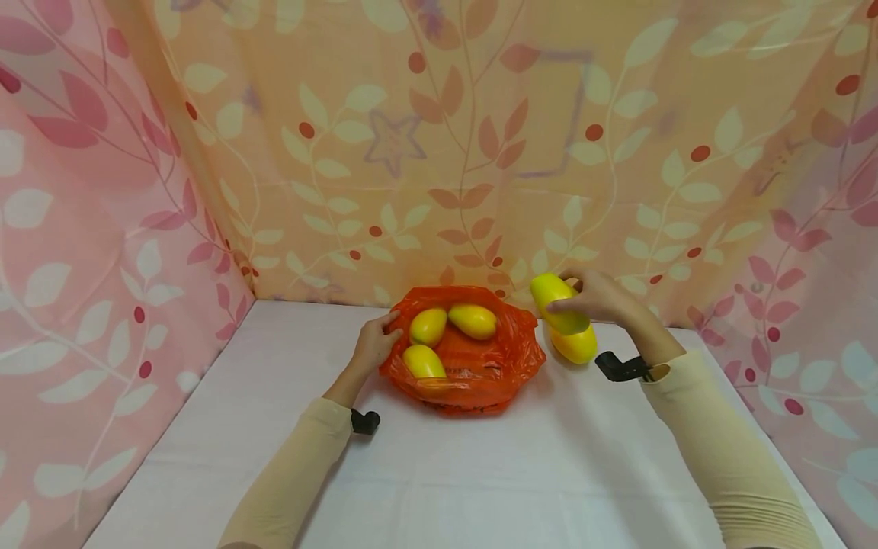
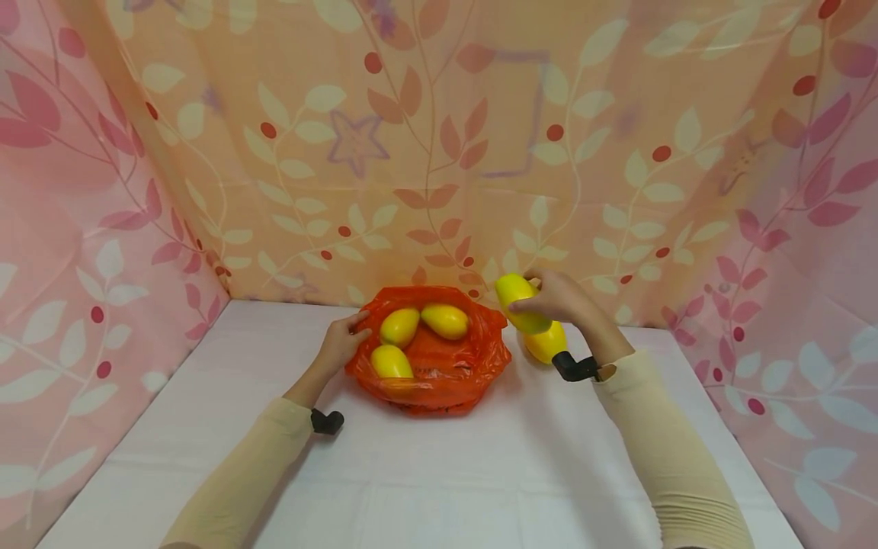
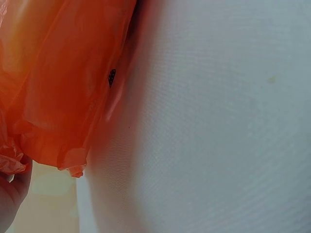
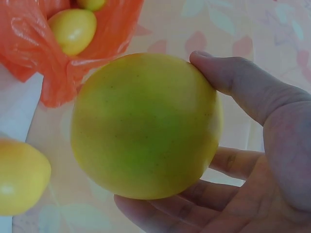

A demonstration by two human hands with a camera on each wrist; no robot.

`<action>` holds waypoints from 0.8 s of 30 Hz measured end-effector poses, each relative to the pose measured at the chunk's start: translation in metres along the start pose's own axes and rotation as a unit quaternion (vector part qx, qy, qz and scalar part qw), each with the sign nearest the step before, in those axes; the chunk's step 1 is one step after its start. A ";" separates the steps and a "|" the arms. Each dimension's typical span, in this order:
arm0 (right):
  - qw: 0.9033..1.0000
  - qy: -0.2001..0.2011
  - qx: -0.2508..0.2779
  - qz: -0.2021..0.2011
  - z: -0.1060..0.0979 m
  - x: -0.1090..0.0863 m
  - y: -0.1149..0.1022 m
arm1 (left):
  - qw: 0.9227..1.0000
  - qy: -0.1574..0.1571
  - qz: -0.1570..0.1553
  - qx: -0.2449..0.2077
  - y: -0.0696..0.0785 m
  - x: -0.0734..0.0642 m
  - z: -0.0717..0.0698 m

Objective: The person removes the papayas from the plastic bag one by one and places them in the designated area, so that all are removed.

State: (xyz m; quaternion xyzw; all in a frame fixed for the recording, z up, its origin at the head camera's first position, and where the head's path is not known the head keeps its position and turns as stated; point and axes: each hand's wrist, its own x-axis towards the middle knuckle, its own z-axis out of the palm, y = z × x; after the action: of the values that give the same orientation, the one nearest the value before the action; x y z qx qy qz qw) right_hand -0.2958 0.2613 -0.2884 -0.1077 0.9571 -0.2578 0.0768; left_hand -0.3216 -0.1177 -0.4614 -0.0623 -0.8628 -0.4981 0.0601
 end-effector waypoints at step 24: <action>0.999 0.011 -0.012 0.031 -0.017 -0.001 0.032 | 1.000 -0.001 0.010 0.008 0.002 0.000 -0.001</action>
State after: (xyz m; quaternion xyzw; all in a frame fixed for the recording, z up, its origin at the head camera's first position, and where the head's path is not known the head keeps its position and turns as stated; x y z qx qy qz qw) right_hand -0.3036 0.2964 -0.2902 -0.0763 0.9638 -0.2451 0.0726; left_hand -0.3207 -0.1177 -0.4590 -0.0709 -0.8661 -0.4907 0.0642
